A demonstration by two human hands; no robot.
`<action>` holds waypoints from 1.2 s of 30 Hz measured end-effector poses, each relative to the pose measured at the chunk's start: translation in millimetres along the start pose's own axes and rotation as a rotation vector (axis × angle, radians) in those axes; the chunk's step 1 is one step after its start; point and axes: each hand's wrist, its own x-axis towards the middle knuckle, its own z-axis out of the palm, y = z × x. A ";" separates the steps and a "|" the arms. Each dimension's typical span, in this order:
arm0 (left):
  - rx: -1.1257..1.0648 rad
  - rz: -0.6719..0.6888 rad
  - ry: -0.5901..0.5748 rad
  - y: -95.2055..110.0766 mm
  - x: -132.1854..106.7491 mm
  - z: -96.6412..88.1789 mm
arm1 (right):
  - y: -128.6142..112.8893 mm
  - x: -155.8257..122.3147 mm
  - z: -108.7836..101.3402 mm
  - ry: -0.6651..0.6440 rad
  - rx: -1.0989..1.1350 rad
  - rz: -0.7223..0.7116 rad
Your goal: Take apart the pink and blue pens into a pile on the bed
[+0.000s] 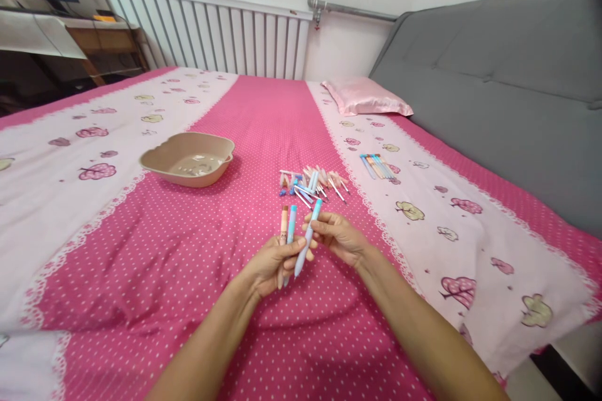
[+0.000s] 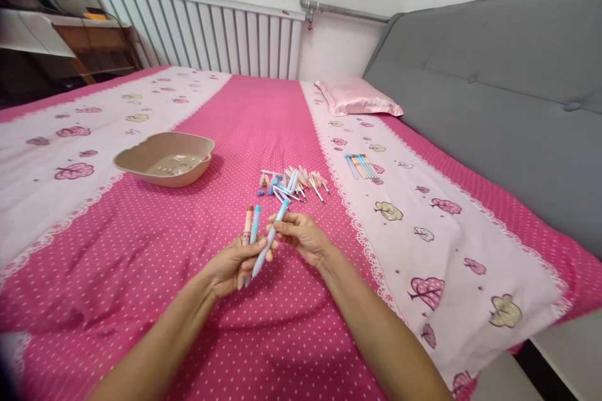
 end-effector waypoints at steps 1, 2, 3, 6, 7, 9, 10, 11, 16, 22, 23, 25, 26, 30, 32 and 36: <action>-0.014 0.009 -0.018 0.5 -0.2 0.6 | -1.1 -0.3 -0.9 -0.032 0.017 0.008; -0.015 0.028 -0.030 0.7 -0.1 1.0 | -2.3 -0.6 -1.6 -0.060 0.028 0.014; -0.006 0.053 -0.035 0.5 0.4 1.0 | -3.4 -0.8 -2.1 -0.084 0.033 0.017; 0.042 0.108 -0.023 -0.8 2.5 -0.2 | -5.6 -0.9 -1.8 -0.104 0.043 -0.006; 0.058 0.121 -0.013 -1.2 3.1 -0.6 | -5.5 -0.8 -1.1 -0.089 0.051 -0.020; 0.093 0.140 0.014 -2.1 3.8 -0.7 | -3.3 -0.3 1.4 -0.043 0.078 -0.043; 0.113 0.142 0.028 -2.6 4.0 -0.5 | -1.3 0.0 3.2 -0.013 0.083 -0.046; 0.131 0.143 0.044 -3.4 4.3 -0.3 | 1.1 0.5 5.1 0.021 0.073 -0.044; 0.182 0.179 0.119 -9.1 7.3 -1.6 | 10.9 3.2 10.8 0.213 -0.063 -0.062; 0.155 0.156 0.138 -8.0 8.4 -1.9 | 4.0 2.8 4.4 0.134 0.015 -0.011; 0.152 0.152 0.137 -7.3 8.2 -1.5 | 2.5 2.7 3.6 0.097 0.049 -0.005; 0.150 0.152 0.136 -6.5 8.1 -1.0 | 0.3 2.8 3.3 0.048 0.106 -0.014; 0.148 0.153 0.134 -6.4 8.1 -0.9 | -0.1 2.9 3.6 0.039 0.128 -0.025; 0.139 0.156 0.119 -7.7 8.8 -1.7 | 3.5 3.0 6.9 0.078 0.119 -0.057; 0.144 0.151 0.122 -8.1 9.0 -1.7 | 6.9 2.8 8.5 0.137 0.034 -0.063; 0.148 0.143 0.142 -7.6 9.1 -1.4 | 9.1 2.3 8.3 0.193 -0.052 -0.075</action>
